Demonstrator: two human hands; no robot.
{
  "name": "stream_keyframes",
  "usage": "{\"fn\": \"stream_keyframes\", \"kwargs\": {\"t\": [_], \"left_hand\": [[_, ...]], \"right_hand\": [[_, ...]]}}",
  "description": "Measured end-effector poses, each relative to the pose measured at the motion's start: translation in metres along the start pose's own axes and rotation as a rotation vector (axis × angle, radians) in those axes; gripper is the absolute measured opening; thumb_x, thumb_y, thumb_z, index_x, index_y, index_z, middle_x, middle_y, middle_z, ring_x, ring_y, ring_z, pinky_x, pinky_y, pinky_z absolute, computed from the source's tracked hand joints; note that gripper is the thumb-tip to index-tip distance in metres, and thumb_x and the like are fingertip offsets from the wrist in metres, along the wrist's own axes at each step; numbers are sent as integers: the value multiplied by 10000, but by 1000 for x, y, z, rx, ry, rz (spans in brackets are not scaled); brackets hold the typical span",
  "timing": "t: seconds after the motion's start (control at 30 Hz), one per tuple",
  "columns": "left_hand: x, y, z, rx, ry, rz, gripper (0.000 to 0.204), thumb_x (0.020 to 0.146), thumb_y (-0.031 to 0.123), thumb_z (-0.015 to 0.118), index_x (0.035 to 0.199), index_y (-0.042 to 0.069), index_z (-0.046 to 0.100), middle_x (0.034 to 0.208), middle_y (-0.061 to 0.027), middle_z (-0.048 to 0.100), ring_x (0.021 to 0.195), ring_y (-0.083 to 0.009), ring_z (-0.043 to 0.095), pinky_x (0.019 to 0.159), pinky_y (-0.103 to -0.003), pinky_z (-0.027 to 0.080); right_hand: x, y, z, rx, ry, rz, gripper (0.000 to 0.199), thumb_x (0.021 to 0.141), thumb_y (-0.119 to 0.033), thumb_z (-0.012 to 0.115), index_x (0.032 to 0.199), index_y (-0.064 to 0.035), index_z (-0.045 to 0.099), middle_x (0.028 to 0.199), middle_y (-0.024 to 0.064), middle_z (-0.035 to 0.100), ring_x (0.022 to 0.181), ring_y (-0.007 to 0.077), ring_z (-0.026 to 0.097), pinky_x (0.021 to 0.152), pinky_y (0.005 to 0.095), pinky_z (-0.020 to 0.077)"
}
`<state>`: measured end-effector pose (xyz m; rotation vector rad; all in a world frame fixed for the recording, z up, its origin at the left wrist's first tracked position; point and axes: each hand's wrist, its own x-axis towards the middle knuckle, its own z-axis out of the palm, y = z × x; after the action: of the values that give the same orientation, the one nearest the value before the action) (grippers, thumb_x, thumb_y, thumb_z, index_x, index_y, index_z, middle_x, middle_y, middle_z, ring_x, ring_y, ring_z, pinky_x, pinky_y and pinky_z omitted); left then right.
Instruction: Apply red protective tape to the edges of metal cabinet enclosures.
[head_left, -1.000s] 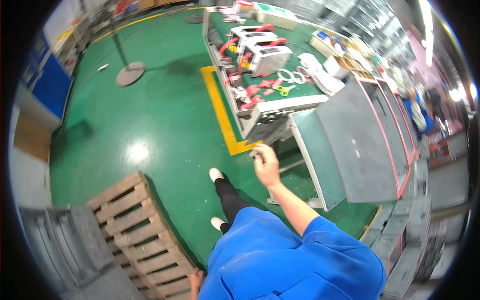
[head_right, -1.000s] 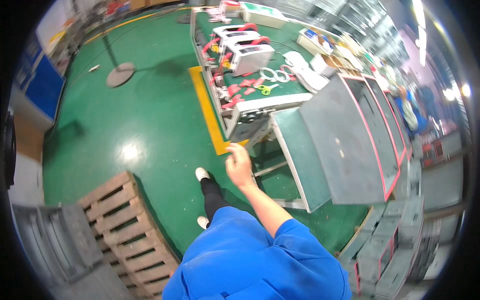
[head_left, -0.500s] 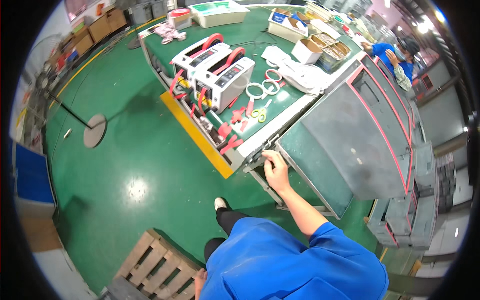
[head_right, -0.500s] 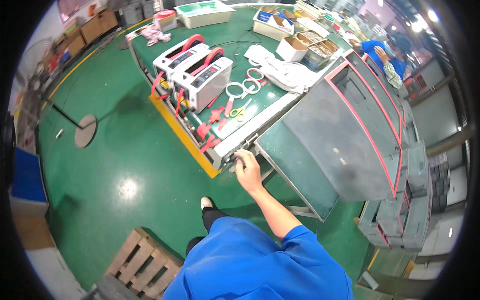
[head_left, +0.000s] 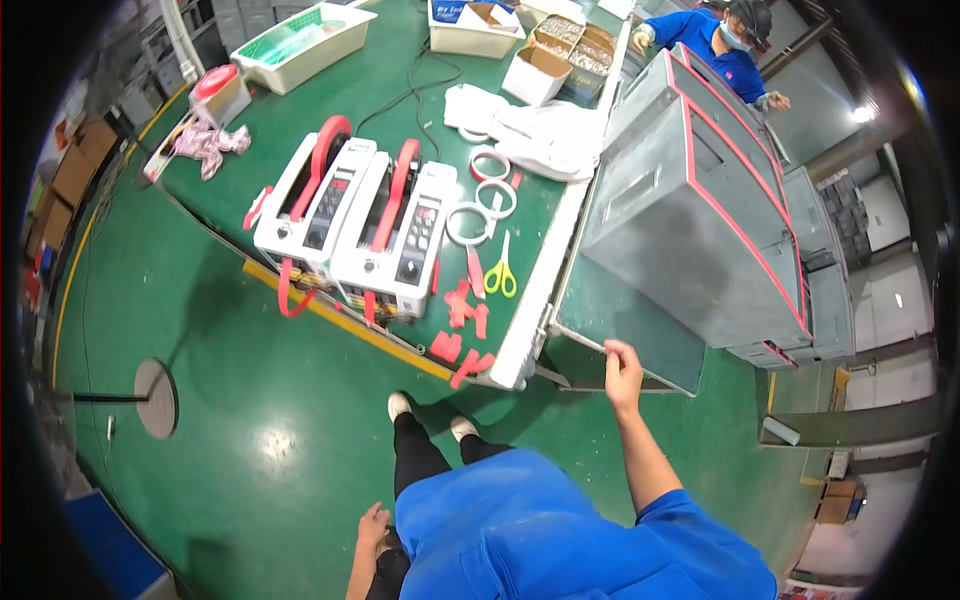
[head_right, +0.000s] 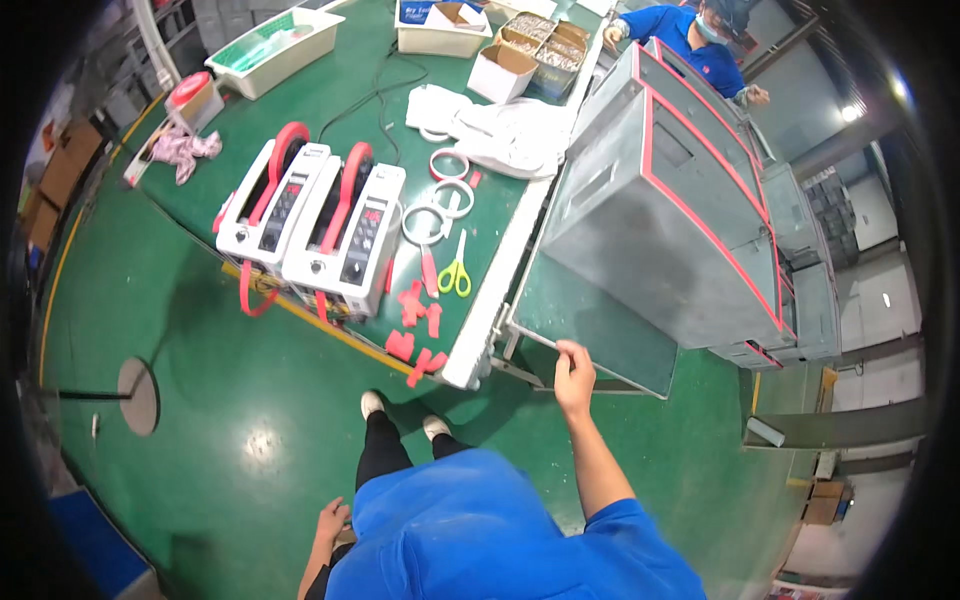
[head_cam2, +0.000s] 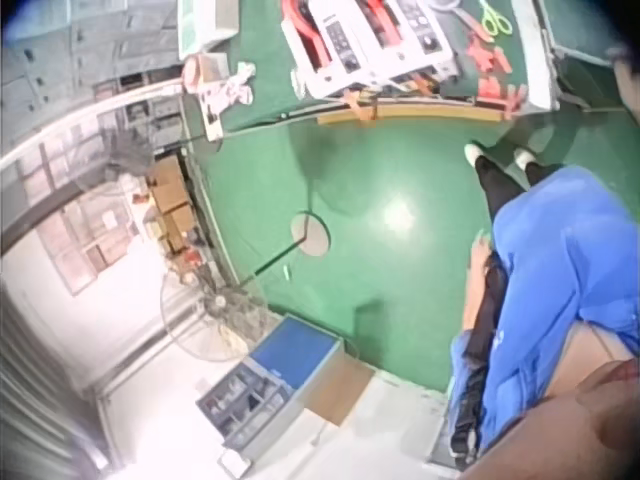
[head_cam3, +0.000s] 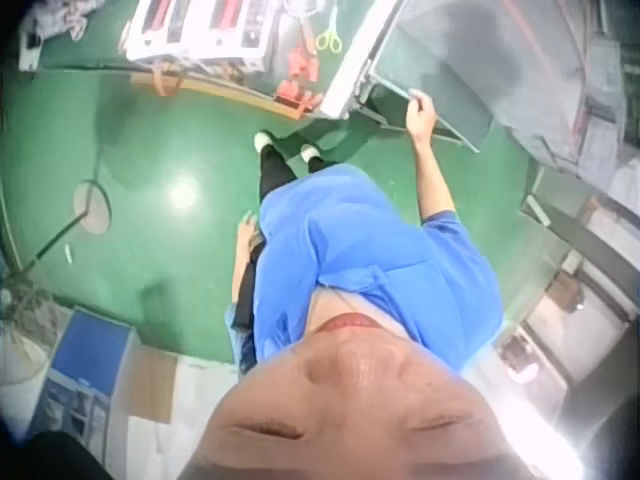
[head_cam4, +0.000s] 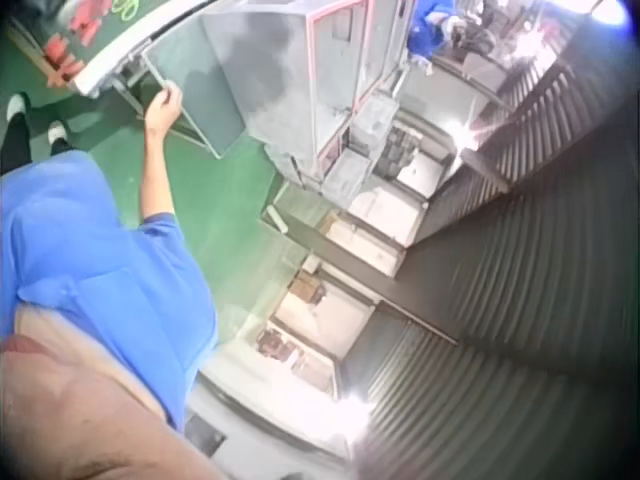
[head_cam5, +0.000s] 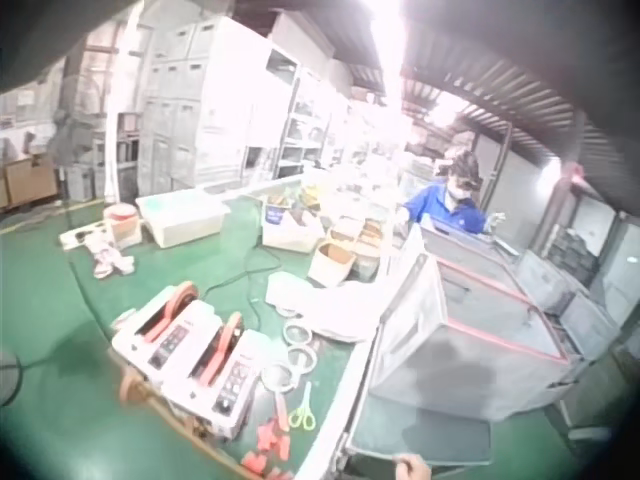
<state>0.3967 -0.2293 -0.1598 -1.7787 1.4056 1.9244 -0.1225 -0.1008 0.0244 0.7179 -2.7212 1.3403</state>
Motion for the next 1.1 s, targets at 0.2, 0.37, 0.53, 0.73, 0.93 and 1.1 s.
{"fn": "stream_keyframes", "kwargs": {"t": [0.2, 0.37, 0.53, 0.73, 0.93, 1.1], "left_hand": [[68, 70, -96, 346, -135, 49, 468, 796, 217, 577, 1209, 24, 469, 870, -92, 615, 705, -136, 581, 531, -277, 498], [107, 116, -131, 436, -211, 39, 470, 798, 229, 583, 1215, 45, 469, 921, -119, 612, 765, -168, 597, 554, -289, 502], [110, 167, -115, 620, -402, -32, 489, 803, 241, 581, 1238, 59, 450, 941, -128, 612, 785, -177, 602, 609, -304, 504], [97, 184, -74, 763, -628, 2, 535, 818, 221, 568, 1270, 3, 383, 985, -151, 603, 762, -180, 611, 678, -274, 487], [80, 124, -22, 747, -692, -166, 527, 813, 206, 556, 1272, 16, 382, 1116, -184, 550, 807, -206, 619, 757, -317, 478], [70, 27, 58, 863, -694, 33, 409, 761, 238, 545, 1128, 58, 554, 1089, -142, 583, 893, -253, 597, 788, -352, 463]], "right_hand": [[-17, -48, 24, -52, -24, 39, 154, 808, -1, 487, 922, -6, 591, 904, 64, 596, 844, 136, 552, 765, 243, 427], [-16, -131, 57, 138, -356, 67, 202, 798, -8, 493, 973, -14, 595, 955, 62, 603, 904, 137, 560, 802, 261, 432], [-25, -334, 118, 1014, -1282, -626, 306, 795, -179, 530, 1062, -32, 507, 1036, 116, 537, 989, 275, 511, 812, 411, 414], [-56, -402, 93, 1236, -1718, -1081, 359, 853, -313, 493, 995, 13, 542, 936, 226, 538, 916, 376, 504, 806, 420, 410], [-83, -349, 31, 1263, -1562, -913, 460, 760, -446, 601, 899, -9, 563, 837, 203, 555, 837, 345, 538, 720, 403, 435], [-42, -313, -54, 1251, -1941, -763, 443, 723, -464, 643, 677, -41, 517, 713, 171, 578, 702, 324, 567, 610, 374, 443]]}}
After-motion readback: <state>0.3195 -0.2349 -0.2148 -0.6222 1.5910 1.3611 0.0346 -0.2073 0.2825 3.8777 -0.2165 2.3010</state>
